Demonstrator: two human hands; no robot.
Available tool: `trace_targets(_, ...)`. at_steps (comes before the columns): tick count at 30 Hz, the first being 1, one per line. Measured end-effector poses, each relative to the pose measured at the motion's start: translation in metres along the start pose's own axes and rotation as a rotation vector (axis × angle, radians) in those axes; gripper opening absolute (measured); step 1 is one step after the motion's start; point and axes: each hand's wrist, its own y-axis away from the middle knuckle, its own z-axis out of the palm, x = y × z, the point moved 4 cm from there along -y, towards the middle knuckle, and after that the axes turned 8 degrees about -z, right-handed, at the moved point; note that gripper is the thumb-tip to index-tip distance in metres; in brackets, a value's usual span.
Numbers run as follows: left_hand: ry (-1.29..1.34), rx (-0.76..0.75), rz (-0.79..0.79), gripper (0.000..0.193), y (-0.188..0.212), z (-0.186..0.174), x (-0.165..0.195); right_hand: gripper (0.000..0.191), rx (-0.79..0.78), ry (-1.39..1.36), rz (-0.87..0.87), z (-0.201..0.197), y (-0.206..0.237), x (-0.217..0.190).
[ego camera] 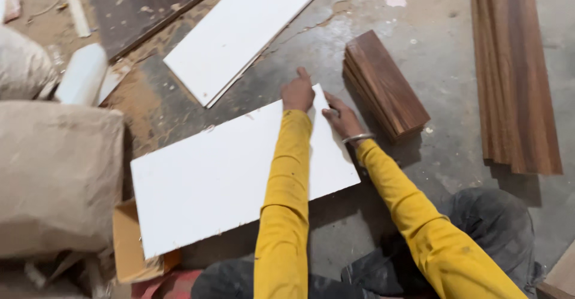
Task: The person hammers nails into a white rectangular panel to attach a thin wooden strip along its edge. They then flip the panel and continue hammering nails along the opposite edge. The person works while sitting on the floor in a workshop.
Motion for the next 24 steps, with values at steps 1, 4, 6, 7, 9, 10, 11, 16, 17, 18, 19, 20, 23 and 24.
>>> trace_targets(1,-0.026,-0.132,-0.018,0.053,-0.008,0.009,-0.003,0.055,0.010,-0.029,0.081,0.001,0.003,0.008)
trace_targets(4,0.354,-0.229,0.063,0.025,-0.017,0.023,-0.009,0.056,0.026,-0.096,0.240,0.004,0.008,0.030)
trace_targets(6,0.384,-0.213,0.053,0.023,-0.017,0.029,-0.017,0.055,0.013,-0.099,0.250,0.006,0.010,0.039)
trace_targets(7,0.400,-0.205,0.046,0.022,-0.016,0.031,-0.022,0.055,0.003,-0.081,0.222,0.006,0.010,0.043)
trace_targets(9,0.559,-0.175,0.037,0.020,-0.014,0.033,-0.030,0.055,-0.019,-0.048,0.158,0.007,0.012,0.048)
trace_targets(10,0.638,-0.155,0.029,0.019,-0.013,0.034,-0.034,0.055,-0.009,-0.072,0.156,0.007,0.014,0.052)
trace_targets(11,0.637,-0.147,0.021,0.018,-0.012,0.035,-0.037,0.056,0.001,-0.096,0.151,0.008,0.015,0.055)
trace_targets(16,0.632,-0.157,-0.018,0.017,-0.008,0.041,-0.043,0.054,0.051,-0.121,0.161,0.016,0.021,0.064)
trace_targets(17,0.599,-0.107,0.007,0.016,-0.006,0.040,-0.041,0.054,0.068,-0.106,0.169,0.017,0.021,0.065)
trace_targets(18,0.566,-0.057,0.031,0.015,-0.004,0.039,-0.038,0.054,0.084,-0.090,0.178,0.017,0.021,0.065)
trace_targets(19,0.534,-0.008,0.052,0.014,0.000,0.038,-0.034,0.052,0.086,-0.065,0.210,0.018,0.021,0.066)
trace_targets(20,0.482,-0.008,0.017,0.014,0.002,0.039,-0.033,0.050,0.086,-0.042,0.243,0.018,0.021,0.067)
trace_targets(23,0.390,0.006,-0.042,0.014,0.010,0.039,-0.027,0.048,0.089,-0.056,0.242,0.019,0.021,0.066)
trace_targets(24,0.398,0.023,-0.031,0.013,0.011,0.038,-0.025,0.047,0.091,-0.076,0.220,0.018,0.020,0.065)
